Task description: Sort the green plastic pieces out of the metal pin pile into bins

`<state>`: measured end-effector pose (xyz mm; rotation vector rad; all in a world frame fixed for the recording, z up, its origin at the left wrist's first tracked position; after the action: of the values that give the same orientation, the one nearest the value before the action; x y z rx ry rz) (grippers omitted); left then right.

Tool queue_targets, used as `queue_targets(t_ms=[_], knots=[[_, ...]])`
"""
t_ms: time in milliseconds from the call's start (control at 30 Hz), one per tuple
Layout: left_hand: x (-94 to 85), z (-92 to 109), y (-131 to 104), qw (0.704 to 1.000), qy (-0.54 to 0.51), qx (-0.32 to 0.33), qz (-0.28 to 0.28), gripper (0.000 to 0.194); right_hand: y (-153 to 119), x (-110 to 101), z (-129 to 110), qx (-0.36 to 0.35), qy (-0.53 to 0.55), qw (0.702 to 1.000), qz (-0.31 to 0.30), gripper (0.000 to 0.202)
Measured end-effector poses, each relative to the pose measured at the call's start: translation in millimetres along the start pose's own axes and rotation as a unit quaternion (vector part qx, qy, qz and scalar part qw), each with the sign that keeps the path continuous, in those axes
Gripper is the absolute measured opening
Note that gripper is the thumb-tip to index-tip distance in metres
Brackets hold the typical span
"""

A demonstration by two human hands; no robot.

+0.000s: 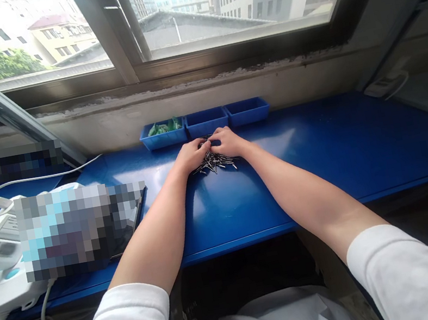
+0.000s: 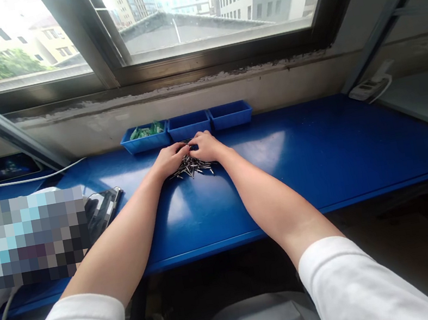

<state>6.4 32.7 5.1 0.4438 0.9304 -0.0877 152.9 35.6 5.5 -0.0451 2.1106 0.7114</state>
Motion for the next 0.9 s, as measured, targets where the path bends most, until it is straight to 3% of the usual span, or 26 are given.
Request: queue_targets(t_ms=[133,633,767,900], knots=[[-1.2,1,-1,1.0,-0.011,0.003,-0.006,0.05,0,4,1,0.002,-0.007,0.999,-0.04,0.026],[-2.7,8,-5,0.999,-0.021,0.016,-0.023,0.056,1,0,4,-0.024,0.032,0.999,0.009,0.017],[-3.8,10,-3,0.999,-0.025,0.039,0.004,0.054,0,-6,-2,-0.007,0.064,0.997,0.039,0.019],[-8.0,13,-2,0.995,-0.041,0.058,0.068,0.049,-1,-14,-8,0.012,0.104,0.992,0.073,0.026]])
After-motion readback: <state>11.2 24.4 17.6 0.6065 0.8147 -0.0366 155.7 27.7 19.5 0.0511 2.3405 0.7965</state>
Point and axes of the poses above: each hand's wrist, its own y-axis towards the middle knuckle, its own x-axis out of the palm, z = x × y, the point moved 4 cm from there along y, towards the middle knuckle, and after that the axes turned 7 degrees about z, right-handed, at the moved point
